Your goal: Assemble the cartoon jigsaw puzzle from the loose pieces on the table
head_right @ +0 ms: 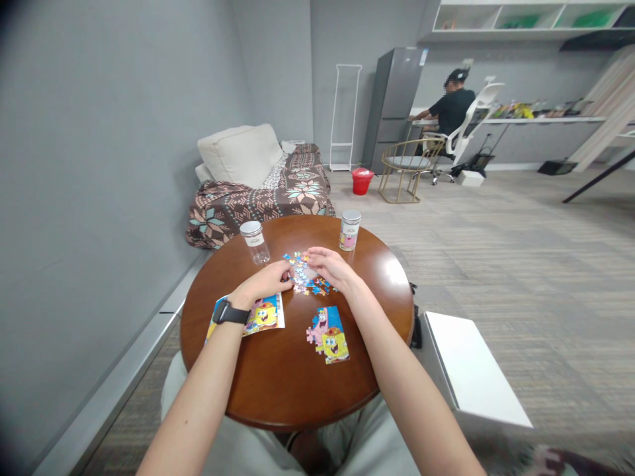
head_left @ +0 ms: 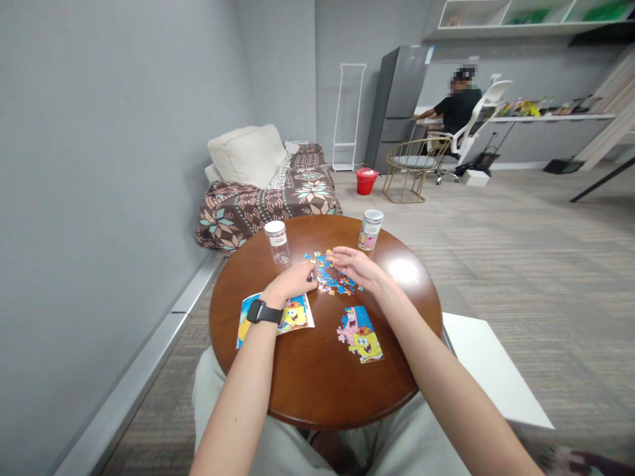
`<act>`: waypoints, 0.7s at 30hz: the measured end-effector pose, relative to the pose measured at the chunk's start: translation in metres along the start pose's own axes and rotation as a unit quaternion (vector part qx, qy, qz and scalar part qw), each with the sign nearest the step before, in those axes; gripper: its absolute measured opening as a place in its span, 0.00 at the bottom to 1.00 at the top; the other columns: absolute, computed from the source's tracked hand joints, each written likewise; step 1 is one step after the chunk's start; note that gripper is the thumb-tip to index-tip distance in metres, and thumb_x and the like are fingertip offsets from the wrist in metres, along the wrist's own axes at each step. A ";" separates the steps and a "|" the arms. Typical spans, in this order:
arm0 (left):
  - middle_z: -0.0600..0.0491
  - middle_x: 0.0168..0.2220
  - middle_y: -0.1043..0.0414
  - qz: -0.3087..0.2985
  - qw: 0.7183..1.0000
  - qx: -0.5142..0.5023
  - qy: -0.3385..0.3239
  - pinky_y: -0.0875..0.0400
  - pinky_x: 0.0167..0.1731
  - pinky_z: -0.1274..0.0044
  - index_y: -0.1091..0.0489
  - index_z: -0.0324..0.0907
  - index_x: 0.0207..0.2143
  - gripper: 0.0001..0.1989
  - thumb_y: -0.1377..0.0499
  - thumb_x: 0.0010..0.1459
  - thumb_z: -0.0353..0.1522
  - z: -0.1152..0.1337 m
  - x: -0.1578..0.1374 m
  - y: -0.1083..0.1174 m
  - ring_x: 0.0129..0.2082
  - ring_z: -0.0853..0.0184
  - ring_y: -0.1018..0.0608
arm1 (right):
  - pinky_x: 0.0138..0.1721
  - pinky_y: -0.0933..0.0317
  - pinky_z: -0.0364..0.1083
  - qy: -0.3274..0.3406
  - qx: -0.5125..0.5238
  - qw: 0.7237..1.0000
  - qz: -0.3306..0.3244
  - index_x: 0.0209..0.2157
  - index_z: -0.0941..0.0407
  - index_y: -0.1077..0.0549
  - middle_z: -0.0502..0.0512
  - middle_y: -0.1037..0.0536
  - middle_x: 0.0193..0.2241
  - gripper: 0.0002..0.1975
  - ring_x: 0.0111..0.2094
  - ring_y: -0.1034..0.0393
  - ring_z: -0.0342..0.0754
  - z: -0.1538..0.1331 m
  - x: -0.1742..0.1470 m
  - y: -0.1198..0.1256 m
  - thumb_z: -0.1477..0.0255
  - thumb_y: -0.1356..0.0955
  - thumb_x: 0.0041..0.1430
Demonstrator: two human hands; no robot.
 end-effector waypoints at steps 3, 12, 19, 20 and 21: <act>0.50 0.37 0.28 0.002 1.000 0.001 -0.001 0.34 0.38 0.75 0.31 0.41 0.35 0.05 0.44 0.54 0.29 -0.001 0.001 0.000 0.36 0.63 0.27 | 0.42 0.28 0.39 -0.009 0.008 1.000 0.005 0.34 0.56 0.28 0.49 0.20 0.33 0.17 0.35 0.23 0.40 0.002 -0.001 0.001 0.90 0.28 0.44; 0.51 0.34 0.29 0.008 1.000 -0.001 -0.015 0.35 0.36 0.74 0.32 0.41 0.34 0.04 0.45 0.55 0.29 -0.002 0.003 -0.003 0.34 0.64 0.28 | 0.29 0.29 0.37 -0.063 0.015 0.997 0.036 0.33 0.58 0.29 0.49 0.21 0.27 0.15 0.28 0.24 0.41 0.010 -0.005 0.008 0.89 0.28 0.45; 0.51 0.33 0.30 0.008 1.000 -0.009 -0.016 0.36 0.35 0.75 0.33 0.41 0.33 0.03 0.45 0.55 0.28 0.000 0.003 -0.002 0.32 0.65 0.29 | 0.26 0.37 0.35 -0.028 0.004 1.000 -0.001 0.32 0.57 0.28 0.51 0.19 0.32 0.14 0.28 0.28 0.38 0.005 -0.001 0.001 0.85 0.27 0.44; 0.51 0.33 0.30 0.007 1.000 -0.009 -0.015 0.36 0.35 0.75 0.33 0.41 0.33 0.03 0.45 0.55 0.28 0.000 0.003 -0.002 0.32 0.65 0.29 | 0.28 0.36 0.35 -0.029 0.008 1.000 -0.002 0.32 0.58 0.27 0.51 0.19 0.33 0.14 0.29 0.28 0.38 0.005 -0.001 0.001 0.86 0.27 0.44; 0.51 0.33 0.30 0.006 1.000 -0.008 -0.014 0.36 0.34 0.75 0.33 0.41 0.33 0.03 0.46 0.55 0.28 0.000 0.003 -0.002 0.32 0.65 0.29 | 0.30 0.35 0.35 -0.030 0.013 0.999 -0.001 0.33 0.58 0.27 0.51 0.19 0.33 0.15 0.29 0.28 0.38 0.006 -0.001 0.001 0.87 0.28 0.43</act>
Point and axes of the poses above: each hand's wrist, its own x-axis towards the middle knuckle, its own y-axis out of the back of the hand, z = x × y, the point moved 10 cm from there along x, towards the middle knuckle
